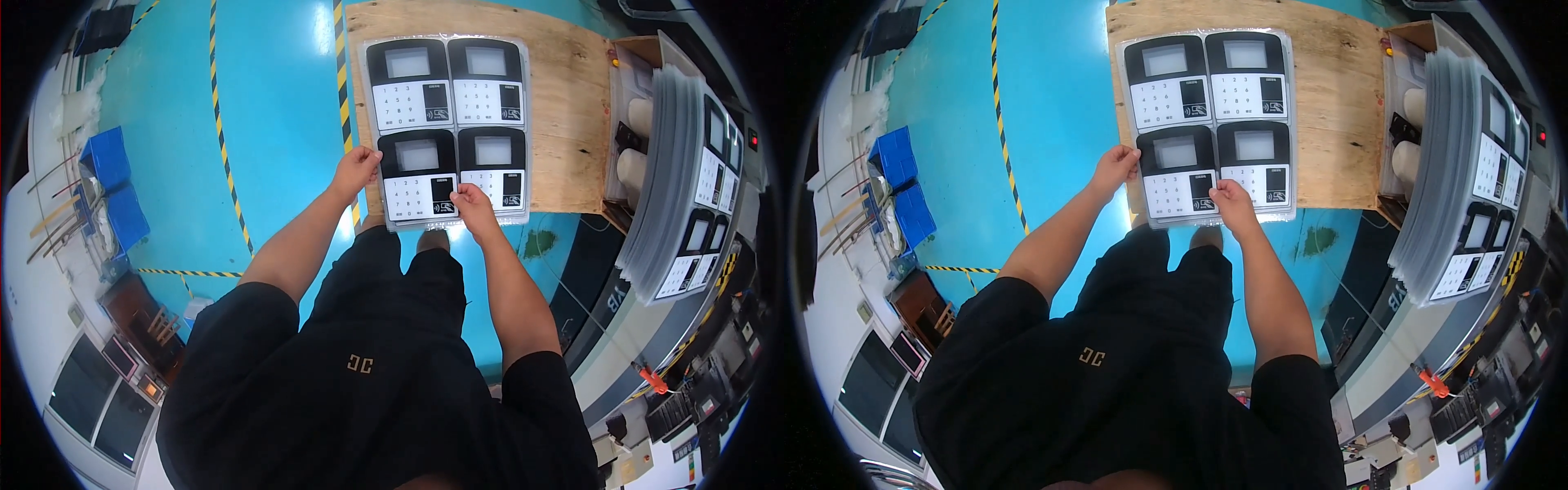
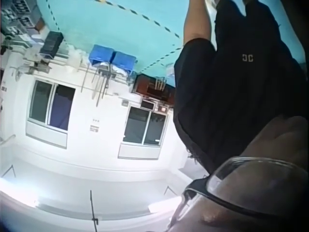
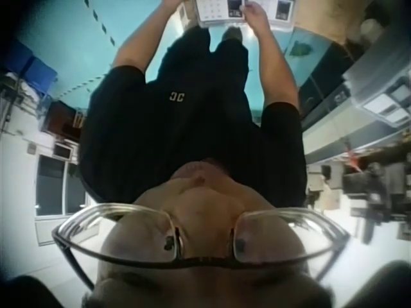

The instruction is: The person sprays a machine bed with an air gun, peels a plastic film from a panel, and measures a panel with a dial caliper. They then place the panel on a stack and press buttons on the machine's control console.

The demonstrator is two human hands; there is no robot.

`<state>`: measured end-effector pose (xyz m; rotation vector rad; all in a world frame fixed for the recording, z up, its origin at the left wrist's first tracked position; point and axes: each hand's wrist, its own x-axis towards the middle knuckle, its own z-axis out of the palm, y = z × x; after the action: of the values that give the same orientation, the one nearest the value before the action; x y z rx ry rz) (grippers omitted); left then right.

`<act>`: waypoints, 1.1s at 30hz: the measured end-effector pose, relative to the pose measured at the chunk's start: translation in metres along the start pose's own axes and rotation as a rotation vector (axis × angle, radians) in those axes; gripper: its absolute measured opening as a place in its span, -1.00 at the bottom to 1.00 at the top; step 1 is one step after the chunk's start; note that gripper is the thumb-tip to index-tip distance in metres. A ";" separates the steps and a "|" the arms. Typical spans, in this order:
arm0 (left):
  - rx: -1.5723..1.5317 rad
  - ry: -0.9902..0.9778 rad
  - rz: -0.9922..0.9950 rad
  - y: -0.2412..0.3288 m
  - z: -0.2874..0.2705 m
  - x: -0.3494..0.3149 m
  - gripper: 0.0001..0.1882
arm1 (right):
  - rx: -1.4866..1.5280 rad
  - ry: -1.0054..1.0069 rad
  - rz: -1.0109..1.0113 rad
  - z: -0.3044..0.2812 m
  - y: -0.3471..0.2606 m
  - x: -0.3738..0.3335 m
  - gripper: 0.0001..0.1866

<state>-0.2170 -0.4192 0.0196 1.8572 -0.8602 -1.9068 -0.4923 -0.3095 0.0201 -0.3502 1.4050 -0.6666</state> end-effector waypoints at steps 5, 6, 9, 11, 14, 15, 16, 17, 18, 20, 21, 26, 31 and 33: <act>0.065 0.019 0.050 0.012 -0.001 0.014 -0.72 | 0.006 0.031 -0.008 0.001 -0.012 0.009 -0.79; 0.081 0.021 0.040 0.013 -0.001 0.016 -0.71 | 0.005 0.037 -0.007 0.001 -0.012 0.010 -0.79; 0.128 0.027 0.042 0.013 -0.003 0.021 -0.70 | -0.008 0.037 -0.011 0.003 -0.017 0.012 -0.76; 0.157 0.032 0.051 0.012 -0.005 0.024 -0.69 | -0.115 0.118 -0.002 0.007 -0.021 0.013 -0.70; 0.249 0.075 0.009 0.041 -0.009 0.035 -0.69 | -0.969 0.387 -0.312 0.029 -0.064 0.000 -0.65; 0.420 0.149 0.064 0.046 -0.006 0.031 -0.69 | -1.057 0.413 -0.435 0.031 -0.064 -0.001 -0.54; 0.591 0.226 0.121 0.051 -0.004 0.028 -0.69 | -1.059 0.418 -0.433 0.036 -0.066 -0.004 -0.54; 0.590 0.221 0.124 0.058 -0.001 0.023 -0.69 | -1.190 0.322 -0.539 0.046 -0.075 -0.011 -0.49; 0.768 0.273 0.318 0.064 0.003 0.018 -0.66 | -1.319 0.222 -0.642 0.055 -0.078 -0.015 -0.43; 0.940 0.311 0.525 0.079 0.020 0.007 -0.61 | -1.401 0.168 -0.612 0.069 -0.066 -0.016 -0.33; 1.057 0.182 0.699 0.086 0.033 -0.001 -0.52 | -1.478 0.099 -0.587 0.074 -0.059 -0.014 -0.24; 1.537 -0.242 0.793 0.068 0.069 0.007 -0.25 | -1.511 -0.017 -0.408 0.079 -0.058 -0.010 -0.06; 1.594 -0.500 0.506 0.072 0.078 0.019 0.03 | -1.454 -0.023 -0.462 0.054 -0.064 -0.034 -0.13; 1.659 -0.493 0.475 0.083 0.085 0.022 0.17 | -1.288 0.086 -0.451 0.042 -0.050 -0.060 -0.27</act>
<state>-0.3163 -0.4808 0.0515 1.2686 -3.3036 -1.1914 -0.4645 -0.3178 0.1041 -1.6932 1.7050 -0.0216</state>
